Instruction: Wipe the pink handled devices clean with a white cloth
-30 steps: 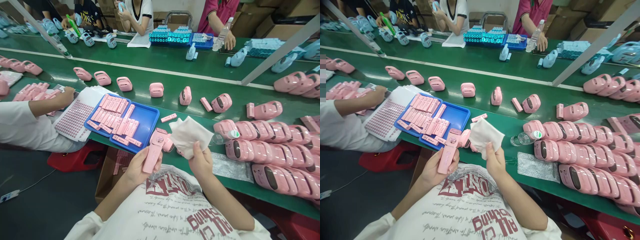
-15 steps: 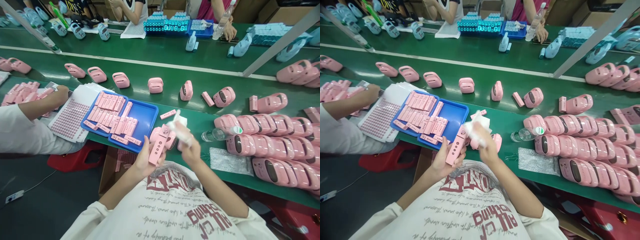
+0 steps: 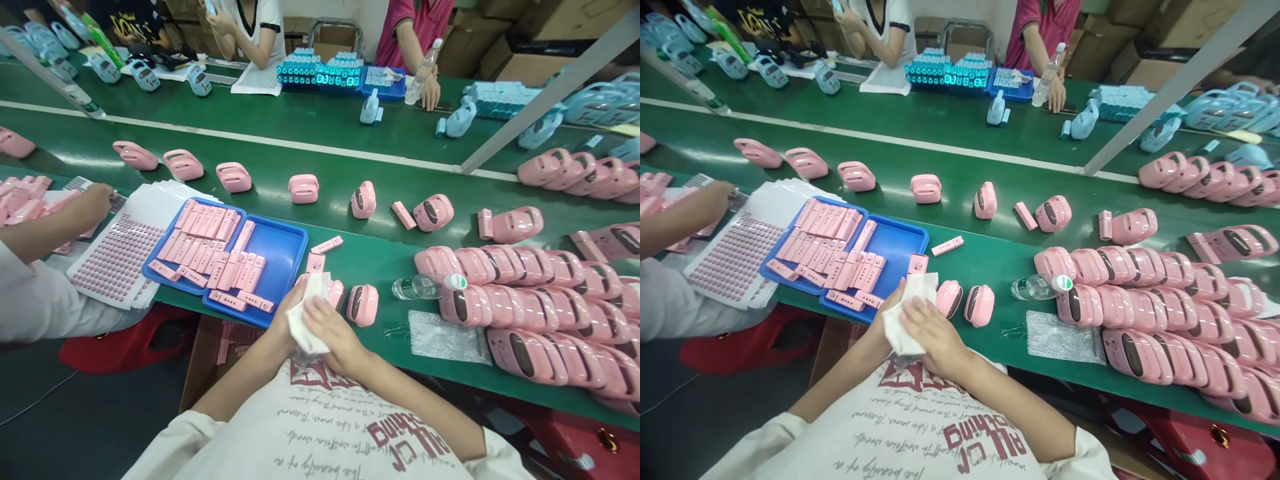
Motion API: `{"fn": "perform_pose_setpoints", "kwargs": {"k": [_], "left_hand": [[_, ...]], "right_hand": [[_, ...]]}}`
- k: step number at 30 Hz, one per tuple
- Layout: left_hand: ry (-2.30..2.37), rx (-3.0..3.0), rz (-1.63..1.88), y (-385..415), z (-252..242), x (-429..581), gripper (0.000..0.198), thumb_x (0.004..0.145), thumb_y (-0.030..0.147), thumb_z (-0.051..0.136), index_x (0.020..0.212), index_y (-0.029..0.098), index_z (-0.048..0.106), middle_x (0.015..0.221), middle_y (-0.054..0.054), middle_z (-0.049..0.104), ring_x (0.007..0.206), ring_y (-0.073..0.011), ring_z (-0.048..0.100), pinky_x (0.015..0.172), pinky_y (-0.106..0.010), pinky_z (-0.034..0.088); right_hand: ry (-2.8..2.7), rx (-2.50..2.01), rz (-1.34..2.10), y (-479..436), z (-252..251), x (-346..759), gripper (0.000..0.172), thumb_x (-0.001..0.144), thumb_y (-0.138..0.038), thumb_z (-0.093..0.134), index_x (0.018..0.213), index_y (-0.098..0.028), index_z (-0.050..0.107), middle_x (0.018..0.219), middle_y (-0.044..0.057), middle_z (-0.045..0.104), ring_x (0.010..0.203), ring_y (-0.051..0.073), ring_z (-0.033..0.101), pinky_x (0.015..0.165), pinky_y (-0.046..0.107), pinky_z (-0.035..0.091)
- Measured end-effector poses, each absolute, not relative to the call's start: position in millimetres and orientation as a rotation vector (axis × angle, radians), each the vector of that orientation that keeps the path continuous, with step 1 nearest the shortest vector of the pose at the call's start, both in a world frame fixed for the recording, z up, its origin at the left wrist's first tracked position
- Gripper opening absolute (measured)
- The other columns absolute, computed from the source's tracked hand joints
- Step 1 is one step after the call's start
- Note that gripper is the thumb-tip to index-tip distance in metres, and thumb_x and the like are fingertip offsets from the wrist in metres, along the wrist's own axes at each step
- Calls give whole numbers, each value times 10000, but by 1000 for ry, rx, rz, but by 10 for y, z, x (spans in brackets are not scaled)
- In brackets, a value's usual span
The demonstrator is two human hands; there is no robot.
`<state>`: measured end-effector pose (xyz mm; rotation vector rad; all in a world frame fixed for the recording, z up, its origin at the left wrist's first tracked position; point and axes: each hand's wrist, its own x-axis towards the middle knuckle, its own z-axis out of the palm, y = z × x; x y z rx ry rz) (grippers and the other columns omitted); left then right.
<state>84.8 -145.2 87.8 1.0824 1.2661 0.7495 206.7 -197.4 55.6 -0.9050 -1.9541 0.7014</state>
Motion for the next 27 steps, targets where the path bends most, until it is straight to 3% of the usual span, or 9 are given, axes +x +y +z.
{"fn": "perform_pose_setpoints", "kwargs": {"k": [3, 6, 8, 10, 14, 17, 20, 23, 27], "left_hand": [[1162, 1053, 816, -1308, 784, 940, 422, 921, 380, 449, 1128, 92, 680, 976, -94, 725, 961, -195, 660, 841, -274, 519], [1124, 1267, 758, -1179, 649, 1001, 435, 900, 347, 489, 1270, 150, 604, 1078, -106, 647, 1134, -235, 566, 1029, -352, 415], [1150, 1445, 653, -1100, 563, 1012, 506, 894, 334, 469, 1362, 148, 517, 1091, -121, 579, 1085, -248, 562, 1023, -390, 413], [1169, 1567, 538, -1025, 506, 1008, 608, 869, 332, 493, 1446, 163, 401, 1111, -121, 524, 1009, -242, 574, 977, -400, 443], [1155, 1683, 418, -929, 483, 944, 690, 860, 375, 500, 1494, 200, 293, 1166, -116, 468, 951, -218, 584, 920, -388, 476], [1148, 1650, 436, -922, 465, 808, 610, 857, 365, 492, 1439, 212, 392, 1216, -118, 473, 985, -206, 584, 954, -382, 470], [1227, 1504, 506, -937, 390, 592, 496, 831, 380, 533, 1299, 221, 554, 1246, -126, 518, 987, -218, 597, 916, -374, 498], [1315, 1269, 635, -940, 275, 340, 464, 815, 436, 546, 1209, 202, 616, 1130, -117, 609, 837, -208, 616, 747, -342, 538], [1475, 1085, 715, -977, 138, 71, 501, 746, 502, 621, 1149, 205, 639, 1042, -90, 657, 858, -228, 629, 766, -350, 539]], "right_hand": [[-1408, -1248, 896, -1828, 468, 2020, 510, 976, -382, 346, 1449, -196, 384, 1478, 116, 450, 1437, 202, 300, 1172, 443, 283], [-803, -1383, 1115, -1577, 449, 1945, 554, 918, -561, 412, 1286, -171, 550, 1246, 120, 652, 1240, 219, 564, 1054, 379, 458], [-571, -1361, 1252, -1378, 441, 1937, 569, 872, -617, 460, 1177, -158, 605, 1047, 104, 726, 1029, 223, 679, 895, 341, 557], [-542, -1384, 1310, -1139, 420, 2002, 558, 858, -618, 484, 1120, -144, 621, 966, 91, 737, 915, 218, 702, 796, 316, 576], [-902, -1838, 1189, -421, 315, 2328, 555, 961, -519, 287, 1056, -99, 636, 990, 120, 730, 915, 216, 695, 737, 282, 555], [-1051, -2027, 1055, 261, 204, 2607, 443, 989, -403, 327, 1122, -94, 616, 1120, 145, 696, 1066, 224, 646, 866, 293, 512], [-1161, -2200, 899, 814, 126, 2801, 378, 973, -382, 442, 1177, -97, 584, 1173, 158, 655, 1132, 245, 603, 970, 396, 466], [-1257, -2343, 777, 1141, 82, 2905, 345, 935, -378, 541, 1186, -143, 576, 1188, 103, 622, 1069, 222, 615, 933, 457, 500], [-1411, -2396, 672, 1465, 40, 2963, 328, 920, -363, 570, 1191, -178, 576, 1223, 90, 592, 1046, 207, 607, 894, 427, 525]]}}
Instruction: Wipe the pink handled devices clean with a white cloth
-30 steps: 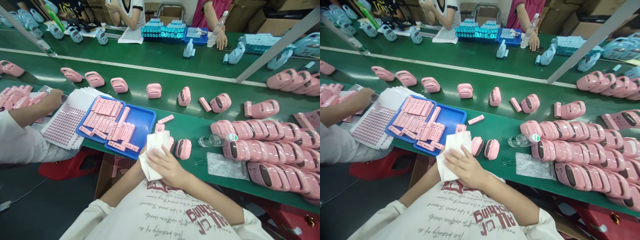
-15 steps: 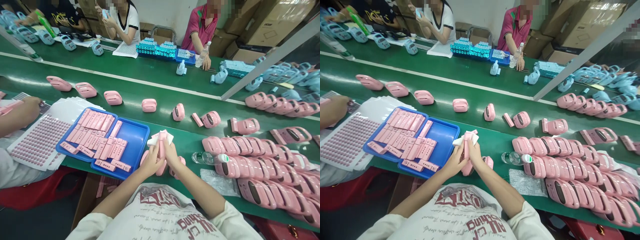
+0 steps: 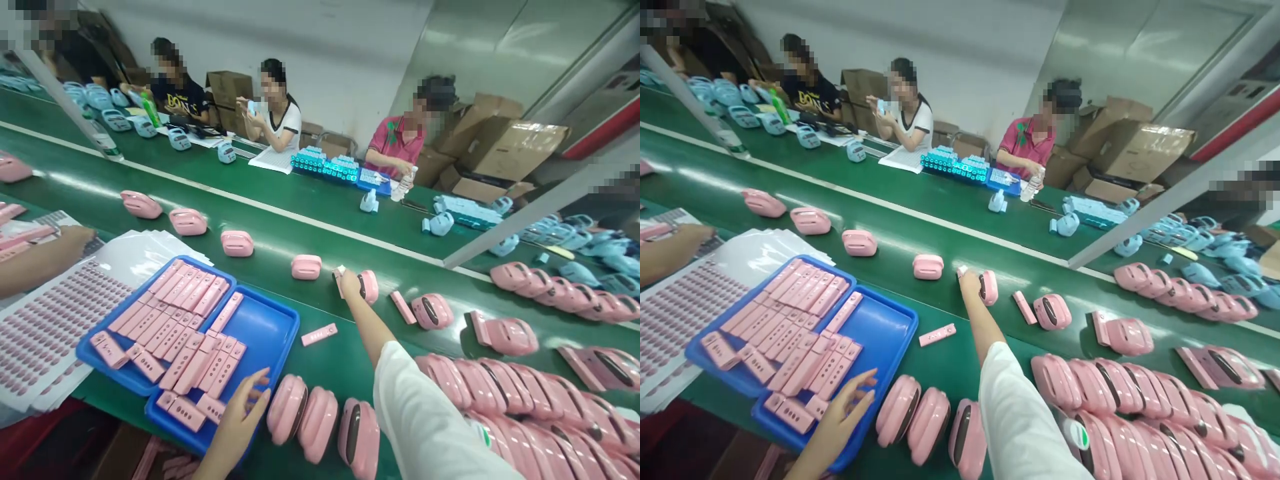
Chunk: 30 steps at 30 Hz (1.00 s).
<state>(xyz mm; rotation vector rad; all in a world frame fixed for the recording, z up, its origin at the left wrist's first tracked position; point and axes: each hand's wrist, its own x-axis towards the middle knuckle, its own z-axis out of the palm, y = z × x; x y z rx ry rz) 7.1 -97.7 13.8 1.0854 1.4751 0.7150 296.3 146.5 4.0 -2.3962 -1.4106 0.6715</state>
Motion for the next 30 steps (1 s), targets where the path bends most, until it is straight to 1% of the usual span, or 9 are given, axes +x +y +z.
{"fn": "perform_pose_setpoints", "kwargs": {"k": [5, 9, 12, 15, 18, 21, 24, 27, 30], "left_hand": [[1646, 996, 799, -1106, 39, 23, 541, 754, 576, 592, 1138, 199, 641, 1013, -91, 667, 797, -223, 618, 782, -378, 537], [1624, 988, 786, -1180, 0, 105, 529, 759, 566, 602, 1123, 188, 661, 991, -95, 670, 771, -214, 608, 739, -354, 523], [1546, 980, 740, -1218, -23, 128, 546, 736, 578, 639, 1126, 196, 672, 1012, -97, 673, 799, -220, 613, 735, -345, 515], [1486, 898, 776, -1239, -16, 134, 614, 710, 655, 639, 1110, 192, 679, 1003, -99, 669, 801, -216, 610, 705, -329, 502], [1394, 716, 868, -1211, 77, 171, 680, 719, 735, 576, 1076, 165, 678, 971, -100, 659, 770, -192, 602, 653, -298, 481], [1183, 581, 875, -1147, 273, 261, 716, 737, 748, 547, 1123, 155, 654, 1001, -118, 663, 764, -186, 609, 631, -286, 465], [752, 468, 816, -1149, 514, 415, 745, 792, 754, 454, 1239, 178, 604, 1119, -146, 668, 904, -260, 643, 755, -372, 487], [440, 411, 793, -1298, 688, 603, 720, 789, 709, 520, 1259, 170, 603, 1126, -135, 689, 1105, -321, 606, 975, -450, 413], [356, 389, 732, -1522, 737, 763, 643, 737, 654, 637, 1150, 162, 672, 997, -108, 732, 1056, -319, 639, 947, -436, 445]], "right_hand": [[-1667, -2219, 631, 1929, -29, 2722, 338, 938, -386, 530, 1211, -191, 565, 1247, 83, 584, 1092, 216, 589, 944, 456, 491], [-1828, -2067, 678, 2053, -75, 2386, 253, 923, -342, 550, 1044, -136, 633, 1164, 123, 635, 1100, 211, 576, 952, 372, 445], [-1805, -2010, 694, 1961, -13, 2290, 249, 931, -310, 490, 861, -128, 645, 948, 127, 682, 962, 210, 614, 831, 322, 444], [-1751, -1885, 715, 1741, 157, 2323, 381, 928, -334, 390, 632, -167, 561, 671, 69, 617, 765, 201, 604, 683, 282, 407], [-1748, -1646, 771, 1352, 424, 2356, 452, 901, -442, 314, 528, -207, 416, 545, 21, 497, 620, 165, 521, 581, 263, 363], [-1800, -1377, 882, 798, 767, 2324, 515, 844, -607, 284, 496, -231, 344, 492, -5, 407, 534, 140, 440, 520, 262, 356], [-1927, -1009, 1033, 193, 1131, 2267, 561, 794, -696, 336, 462, -244, 354, 453, -18, 378, 474, 125, 398, 486, 265, 366], [-1976, -547, 1102, -315, 1392, 2248, 538, 805, -661, 442, 458, -253, 388, 444, -17, 411, 456, 123, 380, 485, 276, 372], [-1720, -627, 1133, -632, 1459, 2292, 496, 812, -633, 496, 504, -245, 478, 466, -10, 468, 457, 134, 433, 481, 286, 390]]}}
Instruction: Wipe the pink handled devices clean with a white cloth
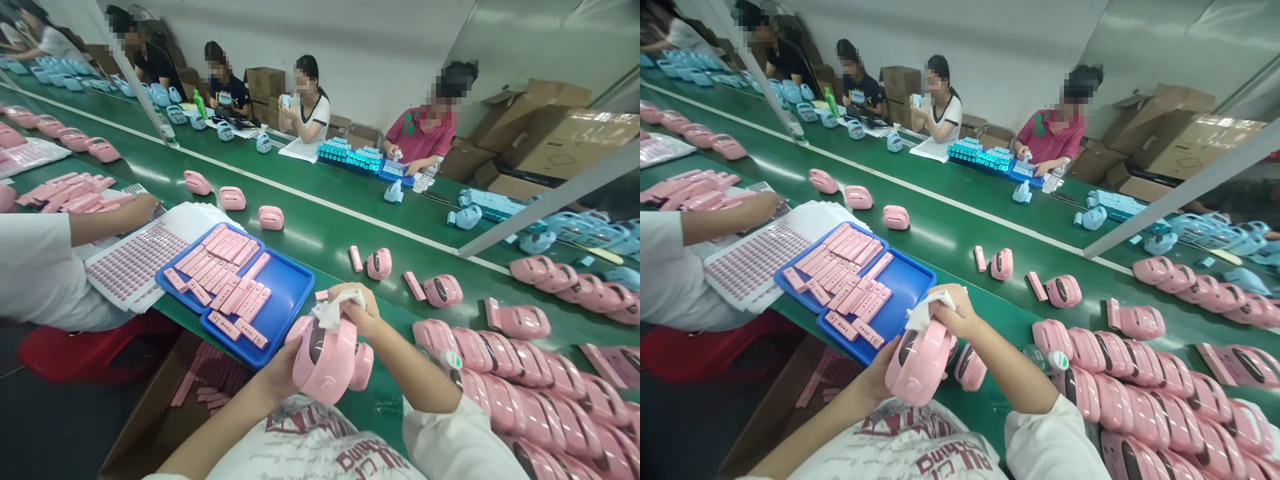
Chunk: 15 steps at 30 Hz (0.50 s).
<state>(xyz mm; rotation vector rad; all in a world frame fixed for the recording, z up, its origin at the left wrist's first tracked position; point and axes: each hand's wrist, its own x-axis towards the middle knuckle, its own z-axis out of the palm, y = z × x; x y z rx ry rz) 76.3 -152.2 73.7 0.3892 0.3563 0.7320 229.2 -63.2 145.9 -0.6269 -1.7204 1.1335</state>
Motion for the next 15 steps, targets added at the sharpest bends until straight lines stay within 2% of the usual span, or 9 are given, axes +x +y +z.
{"fn": "perform_pose_setpoints", "kwargs": {"k": [4, 6, 9, 13, 15], "left_hand": [[401, 447, 869, -1709, 733, 857, 518, 653, 550, 774, 1008, 179, 708, 890, -69, 738, 888, -243, 684, 776, -314, 506], [464, 529, 903, -1734, 747, 849, 581, 569, 471, 852, 1032, 166, 683, 898, -75, 729, 879, -242, 680, 746, -299, 508], [595, 640, 913, -1724, 767, 796, 708, 483, 352, 907, 1103, 161, 624, 945, -79, 712, 888, -243, 662, 760, -320, 511], [753, 767, 1040, -1678, 722, 751, 832, 447, 292, 915, 1178, 185, 534, 1088, -89, 668, 971, -254, 634, 832, -367, 514], [858, 862, 1096, -1672, 677, 754, 897, 408, 278, 926, 1196, 196, 503, 1141, -103, 647, 1029, -286, 625, 877, -413, 512]], "right_hand": [[-1085, -1069, 1132, -826, 1383, 2437, 469, 762, -658, 571, 665, -202, 616, 567, -4, 582, 530, 155, 552, 517, 292, 470], [-862, -1178, 1064, -941, 1369, 2543, 463, 736, -642, 616, 749, -181, 651, 651, 8, 640, 619, 170, 608, 581, 298, 515], [-734, -1238, 863, -1274, 1379, 2693, 432, 797, -579, 597, 882, -163, 674, 793, 37, 705, 776, 196, 667, 688, 311, 555], [-1309, -1212, 558, -1813, 1294, 2678, 329, 919, -417, 499, 1066, -192, 689, 1001, 75, 740, 1019, 252, 676, 863, 391, 559], [-1670, -1133, 297, -1954, 1215, 2526, 337, 938, -313, 466, 1197, -191, 643, 1158, 102, 704, 1201, 275, 592, 1009, 456, 482]]}}
